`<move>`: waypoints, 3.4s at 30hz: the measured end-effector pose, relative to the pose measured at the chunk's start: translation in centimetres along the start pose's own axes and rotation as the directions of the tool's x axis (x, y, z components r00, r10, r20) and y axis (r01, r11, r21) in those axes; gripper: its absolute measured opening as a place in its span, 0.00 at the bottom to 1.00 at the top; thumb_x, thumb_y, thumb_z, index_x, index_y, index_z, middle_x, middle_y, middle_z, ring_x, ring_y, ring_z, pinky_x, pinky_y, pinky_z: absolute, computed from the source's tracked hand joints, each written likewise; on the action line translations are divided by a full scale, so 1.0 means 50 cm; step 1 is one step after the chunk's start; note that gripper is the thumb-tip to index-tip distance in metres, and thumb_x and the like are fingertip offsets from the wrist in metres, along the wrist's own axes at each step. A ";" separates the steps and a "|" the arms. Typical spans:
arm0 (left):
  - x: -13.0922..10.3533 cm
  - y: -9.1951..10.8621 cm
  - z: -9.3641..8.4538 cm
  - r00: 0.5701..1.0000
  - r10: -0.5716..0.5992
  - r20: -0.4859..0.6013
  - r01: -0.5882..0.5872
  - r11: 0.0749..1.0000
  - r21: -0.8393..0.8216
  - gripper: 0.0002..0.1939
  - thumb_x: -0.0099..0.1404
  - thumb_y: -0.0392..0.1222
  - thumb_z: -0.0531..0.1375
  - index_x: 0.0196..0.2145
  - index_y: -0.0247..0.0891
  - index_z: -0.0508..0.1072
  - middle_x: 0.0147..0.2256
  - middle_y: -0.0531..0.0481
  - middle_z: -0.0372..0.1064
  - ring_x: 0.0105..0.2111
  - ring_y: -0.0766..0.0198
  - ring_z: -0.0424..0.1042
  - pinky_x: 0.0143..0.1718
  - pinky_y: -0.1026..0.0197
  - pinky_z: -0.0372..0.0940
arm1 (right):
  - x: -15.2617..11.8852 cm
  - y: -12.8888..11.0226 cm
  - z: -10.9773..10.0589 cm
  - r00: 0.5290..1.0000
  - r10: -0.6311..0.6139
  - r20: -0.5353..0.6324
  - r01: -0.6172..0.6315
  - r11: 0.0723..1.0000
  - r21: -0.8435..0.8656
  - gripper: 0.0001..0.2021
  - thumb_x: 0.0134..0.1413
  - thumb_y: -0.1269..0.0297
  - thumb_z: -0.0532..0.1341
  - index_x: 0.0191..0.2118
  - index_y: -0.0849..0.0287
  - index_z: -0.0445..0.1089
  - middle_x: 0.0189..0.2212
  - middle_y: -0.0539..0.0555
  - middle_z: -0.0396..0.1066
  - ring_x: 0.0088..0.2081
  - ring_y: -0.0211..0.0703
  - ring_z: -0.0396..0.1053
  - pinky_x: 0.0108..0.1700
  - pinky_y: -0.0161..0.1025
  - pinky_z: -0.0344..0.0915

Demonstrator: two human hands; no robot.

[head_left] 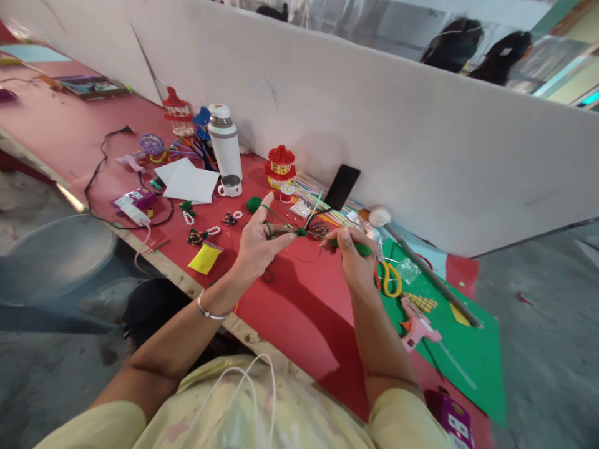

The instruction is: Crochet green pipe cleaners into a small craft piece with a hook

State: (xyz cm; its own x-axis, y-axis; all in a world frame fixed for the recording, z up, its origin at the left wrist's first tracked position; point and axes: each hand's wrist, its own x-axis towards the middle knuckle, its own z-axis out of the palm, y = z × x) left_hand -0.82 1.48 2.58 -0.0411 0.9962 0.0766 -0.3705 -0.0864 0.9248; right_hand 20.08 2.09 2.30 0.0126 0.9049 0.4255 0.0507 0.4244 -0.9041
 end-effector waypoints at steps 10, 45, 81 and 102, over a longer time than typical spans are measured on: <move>-0.002 -0.007 0.013 0.998 -0.014 0.057 0.011 0.999 0.049 0.64 0.52 0.34 0.76 0.78 0.43 0.49 0.30 0.55 0.81 0.21 0.71 0.71 0.21 0.70 0.58 | -0.014 0.003 0.043 0.998 0.051 0.031 -0.051 0.998 0.023 0.13 0.50 0.55 0.78 0.39 0.53 0.80 0.33 0.50 0.82 0.33 0.39 0.78 0.34 0.37 0.77; -0.001 -0.031 0.040 1.000 0.024 -0.016 -0.026 0.987 -0.155 0.61 0.54 0.39 0.78 0.78 0.45 0.52 0.34 0.52 0.84 0.17 0.73 0.67 0.19 0.69 0.65 | -0.020 0.017 0.058 0.997 0.076 -0.018 -0.071 0.981 0.182 0.09 0.59 0.55 0.72 0.41 0.51 0.81 0.36 0.50 0.82 0.36 0.41 0.81 0.36 0.37 0.80; 0.005 -0.006 0.018 0.995 -0.090 0.031 0.095 0.949 -0.300 0.56 0.55 0.39 0.78 0.75 0.47 0.58 0.33 0.55 0.81 0.28 0.64 0.81 0.20 0.69 0.69 | -0.020 0.004 0.032 0.998 0.057 0.030 -0.062 0.972 0.227 0.15 0.66 0.48 0.65 0.39 0.53 0.83 0.32 0.54 0.85 0.31 0.44 0.82 0.27 0.38 0.74; 0.003 0.001 0.021 0.992 -0.108 0.062 0.119 0.962 -0.245 0.52 0.52 0.41 0.80 0.71 0.43 0.66 0.30 0.55 0.80 0.25 0.64 0.79 0.18 0.68 0.69 | -0.020 0.004 0.033 0.993 0.072 0.094 -0.088 0.979 0.184 0.16 0.67 0.48 0.64 0.40 0.52 0.84 0.32 0.53 0.83 0.32 0.44 0.81 0.27 0.38 0.76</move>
State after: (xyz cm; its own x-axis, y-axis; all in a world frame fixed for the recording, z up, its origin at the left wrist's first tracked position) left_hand 0.11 1.63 3.02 0.0563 0.9984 -0.0005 -0.5890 0.0336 0.8074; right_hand 18.42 1.30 1.64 -0.0774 0.9321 0.3538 -0.1348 0.3418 -0.9301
